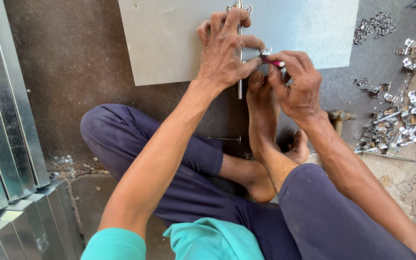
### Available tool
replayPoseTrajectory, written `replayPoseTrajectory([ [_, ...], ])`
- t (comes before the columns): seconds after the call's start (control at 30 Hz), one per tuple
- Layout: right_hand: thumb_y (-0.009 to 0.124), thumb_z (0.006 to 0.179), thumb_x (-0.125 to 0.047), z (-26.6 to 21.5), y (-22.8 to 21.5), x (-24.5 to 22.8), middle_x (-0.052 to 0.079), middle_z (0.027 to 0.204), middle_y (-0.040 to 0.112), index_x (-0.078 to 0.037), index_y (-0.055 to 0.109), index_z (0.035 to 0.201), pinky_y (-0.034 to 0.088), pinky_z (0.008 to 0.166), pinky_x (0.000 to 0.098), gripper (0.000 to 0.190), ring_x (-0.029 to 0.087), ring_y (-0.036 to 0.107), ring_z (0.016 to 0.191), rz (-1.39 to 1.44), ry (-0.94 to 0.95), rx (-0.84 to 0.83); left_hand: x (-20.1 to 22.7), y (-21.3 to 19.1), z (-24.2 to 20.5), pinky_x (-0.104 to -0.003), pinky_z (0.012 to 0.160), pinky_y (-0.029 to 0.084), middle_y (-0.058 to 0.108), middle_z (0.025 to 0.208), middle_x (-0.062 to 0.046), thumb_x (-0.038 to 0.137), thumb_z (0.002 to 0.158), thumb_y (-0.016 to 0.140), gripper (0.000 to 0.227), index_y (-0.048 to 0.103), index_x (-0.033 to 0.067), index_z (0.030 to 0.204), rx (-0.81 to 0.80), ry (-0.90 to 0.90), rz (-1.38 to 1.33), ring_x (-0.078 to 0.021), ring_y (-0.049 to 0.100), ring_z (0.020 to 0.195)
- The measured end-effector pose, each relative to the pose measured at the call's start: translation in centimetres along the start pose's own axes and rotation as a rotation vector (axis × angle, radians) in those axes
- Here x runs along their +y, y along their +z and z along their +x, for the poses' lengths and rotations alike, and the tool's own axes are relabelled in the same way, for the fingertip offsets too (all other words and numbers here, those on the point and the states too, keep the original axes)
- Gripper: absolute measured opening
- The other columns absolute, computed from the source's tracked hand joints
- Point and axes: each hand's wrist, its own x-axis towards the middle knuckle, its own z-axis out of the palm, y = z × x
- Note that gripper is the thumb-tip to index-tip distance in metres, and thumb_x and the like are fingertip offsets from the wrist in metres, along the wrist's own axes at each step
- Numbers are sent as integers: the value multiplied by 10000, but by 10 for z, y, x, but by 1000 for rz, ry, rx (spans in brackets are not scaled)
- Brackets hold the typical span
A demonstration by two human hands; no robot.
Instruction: The person assembles a metal cabinet by marking holes with a template, punching them with a hammer and punch, and inserting rivets. They then attach metal brackets to the cabinet using a hammer and punch.
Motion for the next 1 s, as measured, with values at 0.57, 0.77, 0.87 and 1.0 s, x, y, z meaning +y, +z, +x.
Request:
replayPoseTrajectory([
  [0.57,600,1138,-107,-12,-13,7,148,1178,653,4,670,1289,563,868,382,200,249,647,1039,-58,90,61,2,-5,0,-495,1043,265,487,1204,25,486,642,930,397,810,334,988,1,21,-14,-246,382,1189],
  [0.77,649,1047,-136,-88,-42,44,177,1082,618,25,651,1277,514,843,434,280,333,604,1010,-420,229,-241,-3,13,-4,-485,884,394,488,1216,-107,392,873,797,721,548,4,1427,95,-71,288,-273,444,1076],
  [0.87,684,1046,-179,-87,-42,38,166,1098,653,21,645,1306,519,833,408,329,317,611,1009,-467,191,-240,15,-18,0,-425,904,440,523,1186,-91,202,890,735,650,520,-21,1461,47,31,477,-249,494,1081],
  [1.0,719,1089,-187,-26,-30,0,134,1094,679,-23,676,1292,522,902,421,265,286,619,1030,-303,189,18,19,-66,-46,-388,897,451,576,1175,-112,183,862,712,602,564,2,1417,-161,332,331,-251,536,1073],
])
